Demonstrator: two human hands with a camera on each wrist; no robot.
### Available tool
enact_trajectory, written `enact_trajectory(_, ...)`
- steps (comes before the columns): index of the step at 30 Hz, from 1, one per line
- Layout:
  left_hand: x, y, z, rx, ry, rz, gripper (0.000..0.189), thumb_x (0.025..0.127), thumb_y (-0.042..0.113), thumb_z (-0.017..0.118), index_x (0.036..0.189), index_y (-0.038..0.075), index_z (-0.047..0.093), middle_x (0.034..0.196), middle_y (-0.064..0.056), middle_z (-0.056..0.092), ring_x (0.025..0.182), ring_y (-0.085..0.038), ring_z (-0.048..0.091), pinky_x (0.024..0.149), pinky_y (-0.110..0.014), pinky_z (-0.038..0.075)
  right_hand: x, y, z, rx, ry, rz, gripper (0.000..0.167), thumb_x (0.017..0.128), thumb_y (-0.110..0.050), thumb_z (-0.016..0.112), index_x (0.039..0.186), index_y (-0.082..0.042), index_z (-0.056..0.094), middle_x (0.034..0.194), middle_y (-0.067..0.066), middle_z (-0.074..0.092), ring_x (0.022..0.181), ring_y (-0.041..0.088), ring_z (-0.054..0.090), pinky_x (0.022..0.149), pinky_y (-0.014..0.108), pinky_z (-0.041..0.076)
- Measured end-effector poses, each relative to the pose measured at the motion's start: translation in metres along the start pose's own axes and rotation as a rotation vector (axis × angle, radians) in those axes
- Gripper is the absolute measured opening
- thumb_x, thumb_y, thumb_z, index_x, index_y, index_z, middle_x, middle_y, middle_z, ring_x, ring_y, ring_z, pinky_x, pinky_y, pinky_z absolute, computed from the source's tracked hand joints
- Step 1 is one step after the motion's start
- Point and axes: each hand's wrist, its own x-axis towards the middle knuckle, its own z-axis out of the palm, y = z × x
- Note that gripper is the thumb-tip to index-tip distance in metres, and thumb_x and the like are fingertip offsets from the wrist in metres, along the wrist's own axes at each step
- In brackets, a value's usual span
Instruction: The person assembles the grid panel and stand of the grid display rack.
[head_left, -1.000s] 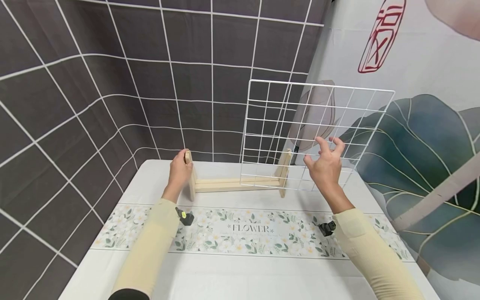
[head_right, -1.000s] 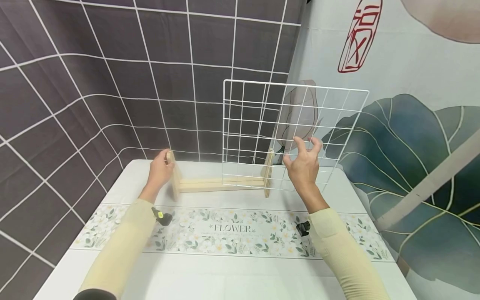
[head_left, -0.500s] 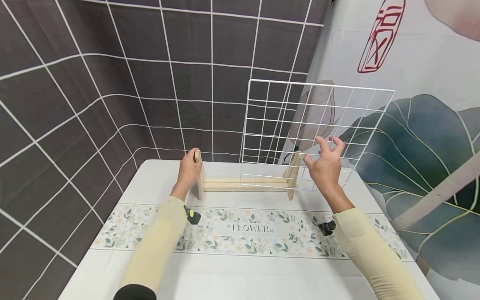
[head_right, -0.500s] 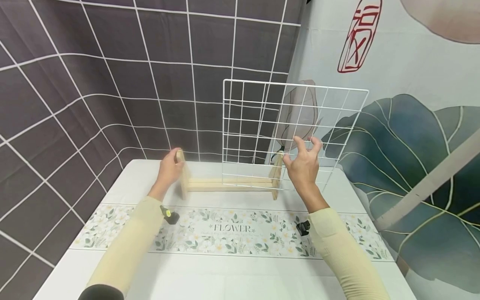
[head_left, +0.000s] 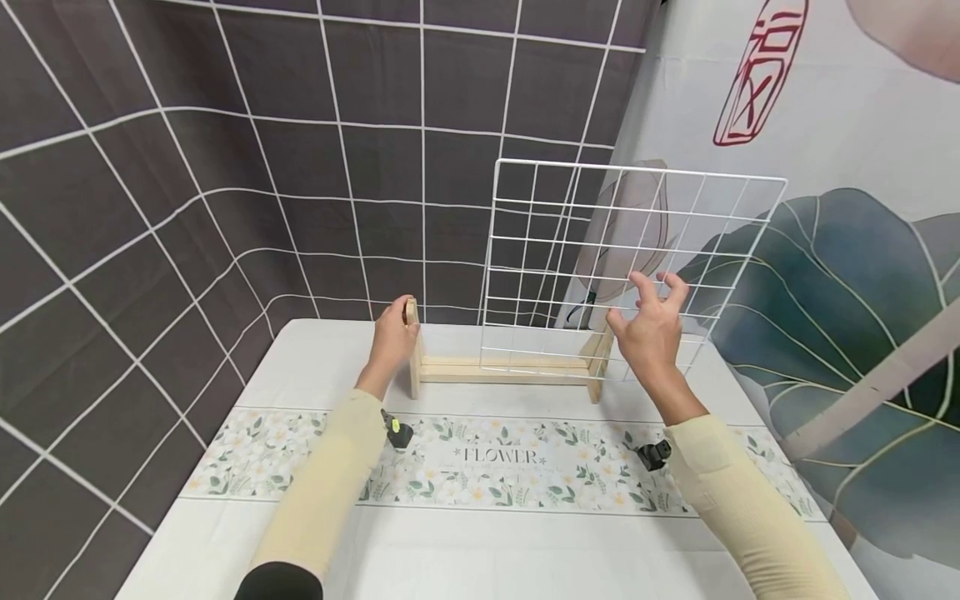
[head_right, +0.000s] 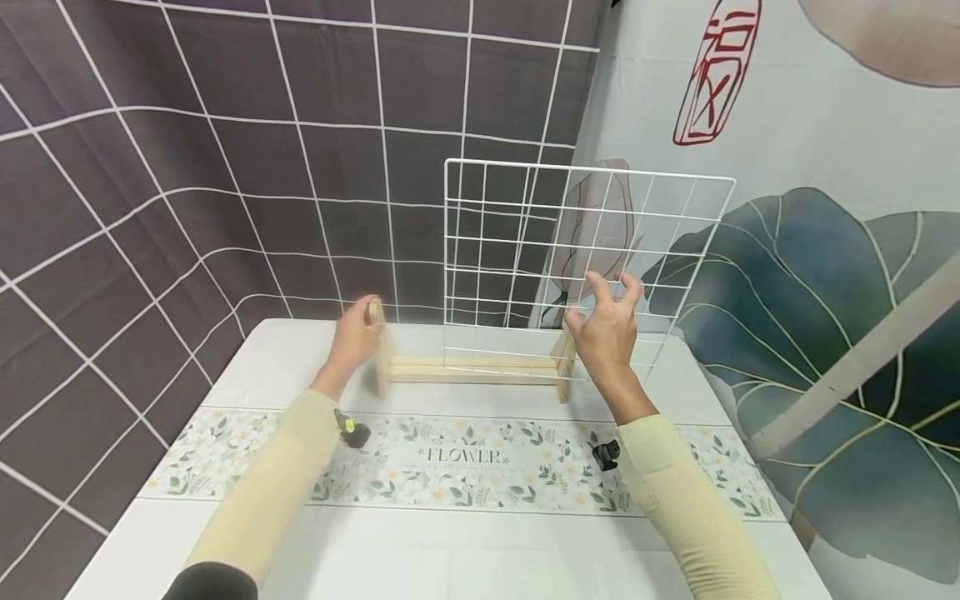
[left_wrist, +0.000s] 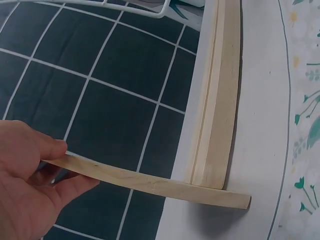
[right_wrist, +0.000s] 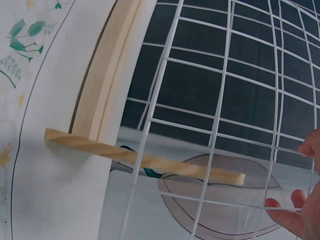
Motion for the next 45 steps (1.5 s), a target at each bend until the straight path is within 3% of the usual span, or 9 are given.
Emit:
enact_trajectory(18,-0.003,0.017,0.023,-0.033,-0.044,0.036,0.057,0.098,0.002,0.06,0.152,0.003,0.042,0.143,-0.026,0.054,0.132,-0.04,0.057,0.113,-0.049,0.047,0.0,-0.006,0.0,0.013,0.004,0.005,0.055,0.081,-0.007,0.076,0.134,-0.01,0.06,0.145,0.022,0.038,0.102,0.04,0.068,0.066,0.051,0.049)
enact_trajectory(26,-0.003,0.017,0.032,-0.012,-0.054,0.068,0.056,0.098,0.004,0.063,0.15,0.005,0.044,0.138,-0.023,0.058,0.128,-0.037,0.059,0.111,-0.048,0.049,0.001,-0.011,0.001,0.022,-0.008,0.021,0.056,0.082,-0.007,0.076,0.135,-0.011,0.059,0.147,0.022,0.037,0.104,0.039,0.067,0.068,0.05,0.05)
enact_trajectory(34,-0.002,0.016,0.034,0.0,-0.055,0.071,0.056,0.099,0.005,0.062,0.151,0.006,0.042,0.139,-0.024,0.057,0.129,-0.038,0.059,0.11,-0.048,0.049,0.019,-0.027,0.0,0.06,0.054,-0.034,0.053,0.08,-0.007,0.076,0.131,-0.011,0.061,0.143,0.023,0.04,0.095,0.036,0.066,0.062,0.05,0.043)
enact_trajectory(39,-0.002,0.016,0.035,-0.004,-0.052,0.068,0.057,0.098,0.004,0.062,0.151,0.006,0.042,0.138,-0.024,0.057,0.129,-0.039,0.059,0.11,-0.049,0.049,0.03,-0.039,0.0,0.073,0.066,-0.043,0.052,0.08,-0.008,0.075,0.13,-0.012,0.062,0.145,0.022,0.041,0.096,0.036,0.067,0.063,0.051,0.044)
enact_trajectory(45,-0.002,0.014,0.036,0.002,-0.054,0.068,0.057,0.099,0.006,0.061,0.152,0.006,0.041,0.138,-0.023,0.057,0.129,-0.038,0.059,0.111,-0.048,0.048,0.043,-0.051,0.003,0.065,0.082,-0.061,0.053,0.08,-0.007,0.073,0.131,-0.012,0.062,0.144,0.022,0.04,0.088,0.035,0.064,0.059,0.045,0.039)
